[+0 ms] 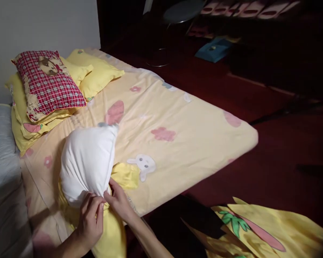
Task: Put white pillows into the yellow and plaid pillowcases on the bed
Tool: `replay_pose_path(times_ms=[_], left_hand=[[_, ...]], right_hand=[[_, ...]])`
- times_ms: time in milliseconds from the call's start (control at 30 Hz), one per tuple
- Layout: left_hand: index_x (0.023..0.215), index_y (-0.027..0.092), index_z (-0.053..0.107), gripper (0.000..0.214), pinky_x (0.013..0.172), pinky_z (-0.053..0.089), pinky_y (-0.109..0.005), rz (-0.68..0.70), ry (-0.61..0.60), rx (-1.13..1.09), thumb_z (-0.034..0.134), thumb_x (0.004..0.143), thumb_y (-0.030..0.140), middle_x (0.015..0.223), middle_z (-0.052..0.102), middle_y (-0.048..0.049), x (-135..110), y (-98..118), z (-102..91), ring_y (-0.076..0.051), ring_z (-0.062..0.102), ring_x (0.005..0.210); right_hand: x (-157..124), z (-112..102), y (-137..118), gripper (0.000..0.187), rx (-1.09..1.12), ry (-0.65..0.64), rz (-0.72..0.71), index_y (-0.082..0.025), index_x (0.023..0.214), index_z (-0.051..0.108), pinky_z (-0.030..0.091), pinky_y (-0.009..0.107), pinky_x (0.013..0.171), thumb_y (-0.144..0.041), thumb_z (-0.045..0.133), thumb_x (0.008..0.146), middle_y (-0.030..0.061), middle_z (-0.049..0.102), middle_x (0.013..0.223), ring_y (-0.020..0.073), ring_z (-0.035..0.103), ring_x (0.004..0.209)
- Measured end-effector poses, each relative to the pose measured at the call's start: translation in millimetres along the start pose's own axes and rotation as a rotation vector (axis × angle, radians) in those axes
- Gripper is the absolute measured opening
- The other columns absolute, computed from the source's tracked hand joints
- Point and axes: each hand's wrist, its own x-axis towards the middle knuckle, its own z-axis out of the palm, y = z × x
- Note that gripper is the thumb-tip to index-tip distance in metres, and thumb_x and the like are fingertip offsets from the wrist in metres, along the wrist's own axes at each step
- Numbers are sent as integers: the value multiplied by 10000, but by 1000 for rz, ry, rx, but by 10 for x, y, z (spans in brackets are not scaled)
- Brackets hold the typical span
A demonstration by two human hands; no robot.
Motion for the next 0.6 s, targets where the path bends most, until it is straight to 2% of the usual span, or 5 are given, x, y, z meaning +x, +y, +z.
replay_pose_path(times_ms=[100,233,333,433,600], left_hand=[[1054,217,573,201,788,526,-303,-2,85,-90,467,935,96,878,660,-45,241,28,121,-171,619,848],[1132,186,592,239,789,581,-346,-140,-135,-75,444,949,146,1000,725,-103,569,-140,611,-211,685,902],[1243,187,580,317,909,576,-414,-188,-333,1,451,957,231,1151,715,-126,784,-150,910,-260,675,1059],[1443,155,436,515,999,540,-427,-195,-416,60,449,963,343,1319,643,-173,930,-72,1022,-291,623,1199],[1490,111,368,541,937,550,-409,-181,-563,215,383,956,201,1308,643,-198,1109,-16,1056,-292,648,1156]], right_hand=[[97,-294,-322,268,-316,126,-132,-198,849,623,433,281,645,-462,594,819,15,646,749,177,557,692],[231,-791,-185,369,-621,364,3,-246,622,468,300,283,546,-549,541,819,-44,442,498,135,382,496],[392,-1199,-23,356,-578,326,171,-243,552,460,284,275,549,-504,639,717,-34,452,509,127,358,514],[604,-1501,5,290,-416,262,301,-230,584,537,357,261,572,-484,627,690,-7,538,596,138,463,573],[840,-1537,44,296,-253,212,404,-222,700,586,410,281,546,-514,621,681,6,597,604,158,537,560]])
